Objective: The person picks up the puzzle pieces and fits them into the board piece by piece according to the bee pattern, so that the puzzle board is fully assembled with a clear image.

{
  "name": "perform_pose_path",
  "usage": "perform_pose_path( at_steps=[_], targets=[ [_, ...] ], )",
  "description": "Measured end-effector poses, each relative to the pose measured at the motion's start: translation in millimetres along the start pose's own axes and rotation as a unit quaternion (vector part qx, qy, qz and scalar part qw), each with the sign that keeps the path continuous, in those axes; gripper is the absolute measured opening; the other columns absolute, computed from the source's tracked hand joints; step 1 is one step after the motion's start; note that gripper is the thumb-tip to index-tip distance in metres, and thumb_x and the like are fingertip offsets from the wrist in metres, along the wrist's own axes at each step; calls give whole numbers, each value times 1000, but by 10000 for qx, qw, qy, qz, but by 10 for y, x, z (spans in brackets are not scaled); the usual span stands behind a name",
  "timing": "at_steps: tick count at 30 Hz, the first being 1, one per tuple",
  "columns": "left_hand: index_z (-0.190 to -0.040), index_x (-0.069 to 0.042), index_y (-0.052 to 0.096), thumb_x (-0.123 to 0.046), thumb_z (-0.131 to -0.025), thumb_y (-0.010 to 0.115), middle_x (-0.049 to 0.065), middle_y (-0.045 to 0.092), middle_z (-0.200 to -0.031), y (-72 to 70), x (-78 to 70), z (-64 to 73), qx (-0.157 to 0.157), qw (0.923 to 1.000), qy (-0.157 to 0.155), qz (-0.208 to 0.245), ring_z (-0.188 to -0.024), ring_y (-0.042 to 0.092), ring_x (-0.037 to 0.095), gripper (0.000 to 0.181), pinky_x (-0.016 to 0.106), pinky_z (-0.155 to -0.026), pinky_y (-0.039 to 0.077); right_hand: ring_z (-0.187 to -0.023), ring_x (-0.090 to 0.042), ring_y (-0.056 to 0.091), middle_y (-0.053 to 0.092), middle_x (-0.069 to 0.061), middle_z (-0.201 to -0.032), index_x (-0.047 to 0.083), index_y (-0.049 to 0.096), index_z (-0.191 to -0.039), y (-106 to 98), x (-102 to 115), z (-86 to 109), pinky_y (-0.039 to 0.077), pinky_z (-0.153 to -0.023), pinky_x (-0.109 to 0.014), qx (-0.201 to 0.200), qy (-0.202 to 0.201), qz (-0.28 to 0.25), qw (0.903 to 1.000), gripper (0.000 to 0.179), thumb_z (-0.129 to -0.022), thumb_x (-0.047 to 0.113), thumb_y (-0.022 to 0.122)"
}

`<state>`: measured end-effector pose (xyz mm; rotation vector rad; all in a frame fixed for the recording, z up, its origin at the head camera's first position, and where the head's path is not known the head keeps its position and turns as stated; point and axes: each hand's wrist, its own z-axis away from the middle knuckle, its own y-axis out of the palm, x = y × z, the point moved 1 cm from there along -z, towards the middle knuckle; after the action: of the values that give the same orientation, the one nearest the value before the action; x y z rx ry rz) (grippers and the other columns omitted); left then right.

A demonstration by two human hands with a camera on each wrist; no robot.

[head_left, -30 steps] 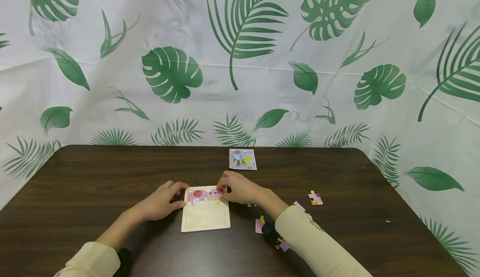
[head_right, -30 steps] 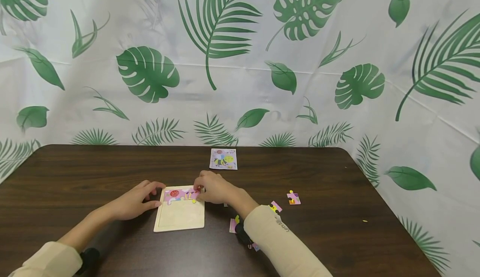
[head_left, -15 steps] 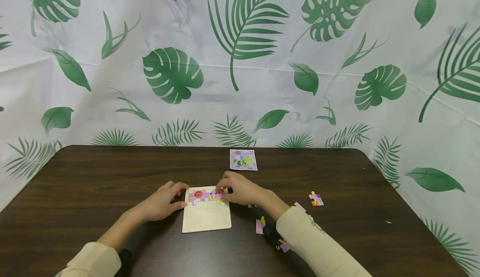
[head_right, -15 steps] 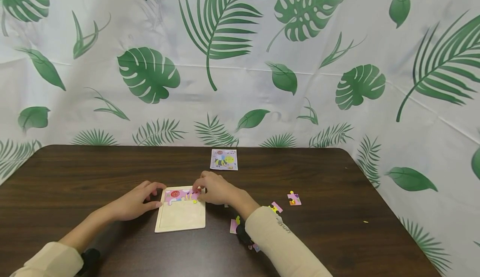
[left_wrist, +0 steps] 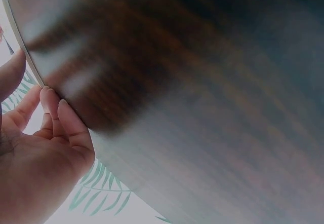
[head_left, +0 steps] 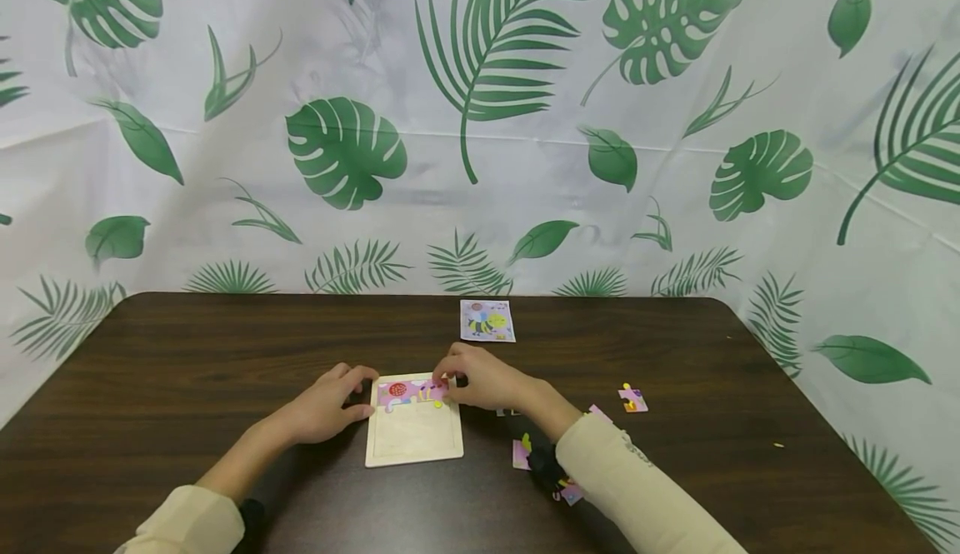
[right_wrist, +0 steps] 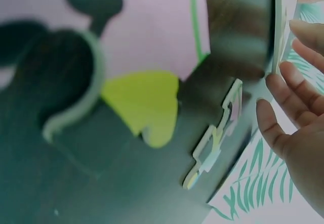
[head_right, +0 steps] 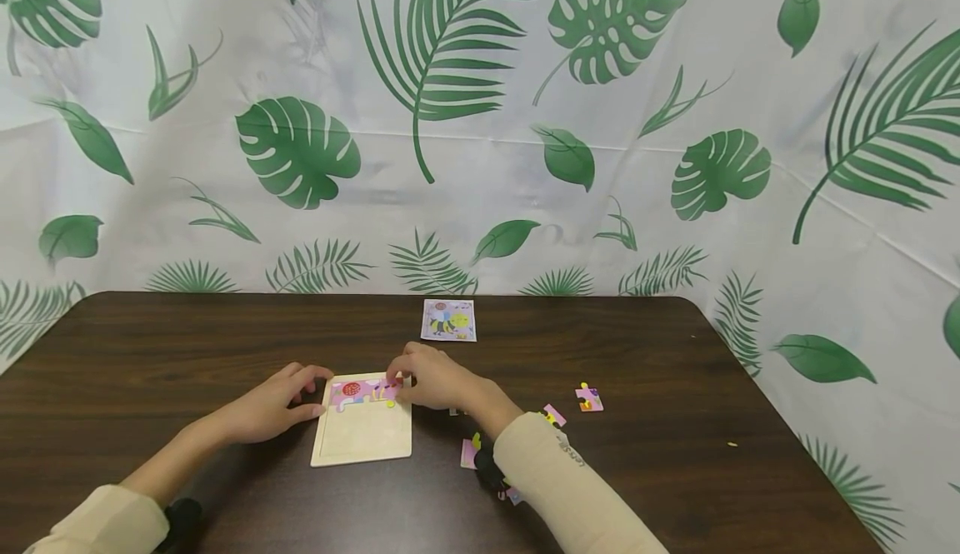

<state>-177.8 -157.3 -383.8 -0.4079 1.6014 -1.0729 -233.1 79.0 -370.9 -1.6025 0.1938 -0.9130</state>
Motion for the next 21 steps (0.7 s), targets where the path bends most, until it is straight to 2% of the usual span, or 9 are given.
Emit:
perform_pose_path(
  at_steps=[5, 12, 21],
  targets=[
    [-117, -4, 49, -23, -87, 63, 10, 47, -94, 21, 30, 3, -91, 9997, 174, -123, -85, 48, 26, 38, 42, -74, 42, -85, -18, 51, 55, -3, -94, 7, 65, -106, -42, -37, 30, 43, -75, -25, -24, 82, -103, 9999, 23, -84, 11, 66],
    [-119, -6, 49, -19, -86, 64, 8, 47, -96, 15, -24, 15, 12, 9999, -108, -19, -87, 47, 25, 39, 43, -75, 41, -86, -18, 52, 59, -4, -99, 5, 64, -107, -129, -89, 103, 44, -76, -27, 11, 47, -69, 10000, 24, -84, 13, 67],
    [-119, -5, 49, -18, -85, 64, 9, 47, -95, 14, -27, 5, -14, 9999, -61, -87, -86, 48, 26, 39, 43, -74, 41, -84, -17, 53, 59, -4, -94, 3, 65, -100, -288, -183, 269, 43, -74, -26, 205, 130, -107, 9996, 21, -82, 14, 69]
  ],
)
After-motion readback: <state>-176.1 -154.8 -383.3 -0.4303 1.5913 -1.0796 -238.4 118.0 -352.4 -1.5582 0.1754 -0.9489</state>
